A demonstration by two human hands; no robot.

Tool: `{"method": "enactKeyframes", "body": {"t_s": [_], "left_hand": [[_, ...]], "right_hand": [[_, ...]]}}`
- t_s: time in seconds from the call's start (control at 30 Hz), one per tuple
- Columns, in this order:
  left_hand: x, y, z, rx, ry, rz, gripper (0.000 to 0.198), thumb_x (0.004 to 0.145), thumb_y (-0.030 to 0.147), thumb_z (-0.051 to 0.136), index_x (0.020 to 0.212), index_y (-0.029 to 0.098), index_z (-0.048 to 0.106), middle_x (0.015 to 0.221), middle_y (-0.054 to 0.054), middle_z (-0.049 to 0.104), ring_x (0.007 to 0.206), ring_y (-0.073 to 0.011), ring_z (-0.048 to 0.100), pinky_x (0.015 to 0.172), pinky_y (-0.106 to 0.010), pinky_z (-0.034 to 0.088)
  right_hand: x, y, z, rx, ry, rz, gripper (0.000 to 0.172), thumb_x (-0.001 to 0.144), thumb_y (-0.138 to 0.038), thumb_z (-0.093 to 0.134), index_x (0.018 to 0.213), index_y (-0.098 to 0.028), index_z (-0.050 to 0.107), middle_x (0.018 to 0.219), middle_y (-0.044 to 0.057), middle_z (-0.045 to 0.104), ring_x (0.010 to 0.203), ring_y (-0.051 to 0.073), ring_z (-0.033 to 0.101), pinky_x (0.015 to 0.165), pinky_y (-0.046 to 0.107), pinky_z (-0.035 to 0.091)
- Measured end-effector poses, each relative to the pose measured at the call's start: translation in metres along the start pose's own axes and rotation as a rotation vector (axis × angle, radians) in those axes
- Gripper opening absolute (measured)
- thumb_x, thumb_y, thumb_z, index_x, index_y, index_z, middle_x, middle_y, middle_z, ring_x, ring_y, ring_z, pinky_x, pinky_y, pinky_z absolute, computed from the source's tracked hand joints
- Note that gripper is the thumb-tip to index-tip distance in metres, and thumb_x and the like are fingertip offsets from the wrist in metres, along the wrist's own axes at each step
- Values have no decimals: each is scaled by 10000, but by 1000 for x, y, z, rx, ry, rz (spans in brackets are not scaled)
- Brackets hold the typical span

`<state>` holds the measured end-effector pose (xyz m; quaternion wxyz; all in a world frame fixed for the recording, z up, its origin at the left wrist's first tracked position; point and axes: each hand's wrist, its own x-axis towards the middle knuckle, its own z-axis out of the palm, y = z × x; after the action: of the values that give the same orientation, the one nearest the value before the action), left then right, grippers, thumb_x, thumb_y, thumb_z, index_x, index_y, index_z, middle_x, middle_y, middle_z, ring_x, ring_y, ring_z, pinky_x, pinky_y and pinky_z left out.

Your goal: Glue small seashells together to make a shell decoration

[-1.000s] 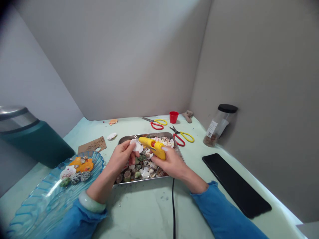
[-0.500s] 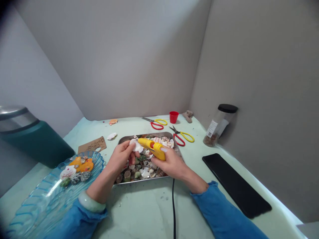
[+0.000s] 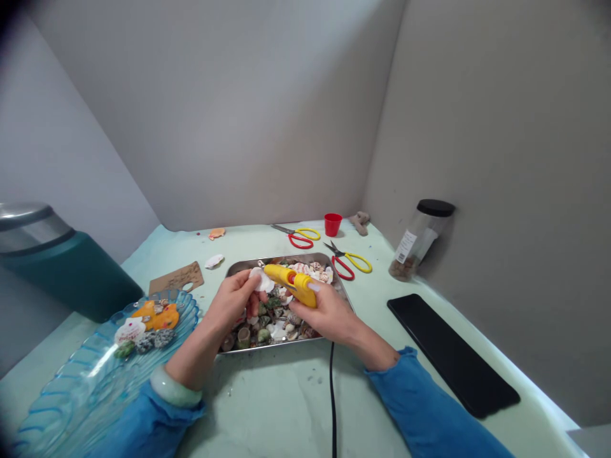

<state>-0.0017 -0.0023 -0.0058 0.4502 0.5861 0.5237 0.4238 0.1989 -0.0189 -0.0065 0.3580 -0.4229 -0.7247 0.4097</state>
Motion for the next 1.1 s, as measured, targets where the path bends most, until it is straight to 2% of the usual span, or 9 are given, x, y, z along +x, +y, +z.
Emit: {"method": "enactKeyframes", "body": {"t_s": [0.3, 0.6, 0.93, 1.1], "left_hand": [[-2, 4, 0, -21, 7, -13, 284, 807, 447, 471, 730, 175, 504, 554, 27, 597, 330, -69, 445, 323, -178, 311], [0, 3, 1, -63, 32, -24, 265, 825, 422, 452, 755, 170, 492, 578, 23, 603, 326, -63, 440, 324, -177, 313], [-2, 5, 0, -4, 18, -20, 283, 833, 430, 443, 726, 170, 475, 555, 24, 594, 324, -59, 436, 323, -167, 300], [-1, 6, 1, -60, 33, -33, 257, 832, 400, 442, 752, 158, 478, 570, 19, 590, 327, -55, 439, 320, -160, 293]], "right_hand": [[1, -4, 0, -8, 36, -16, 258, 787, -310, 571, 985, -147, 607, 894, 44, 641, 812, 184, 589, 710, 279, 475], [1, 1, 0, -37, 23, 7, 250, 794, -314, 562, 980, -154, 607, 846, 35, 630, 762, 174, 577, 684, 279, 465], [2, -4, 0, -33, 37, -12, 242, 787, -304, 565, 964, -146, 610, 862, 40, 632, 788, 178, 580, 695, 273, 462], [2, 1, 0, -24, 22, 12, 246, 789, -314, 567, 968, -150, 605, 846, 32, 621, 757, 168, 565, 680, 276, 455]]}}
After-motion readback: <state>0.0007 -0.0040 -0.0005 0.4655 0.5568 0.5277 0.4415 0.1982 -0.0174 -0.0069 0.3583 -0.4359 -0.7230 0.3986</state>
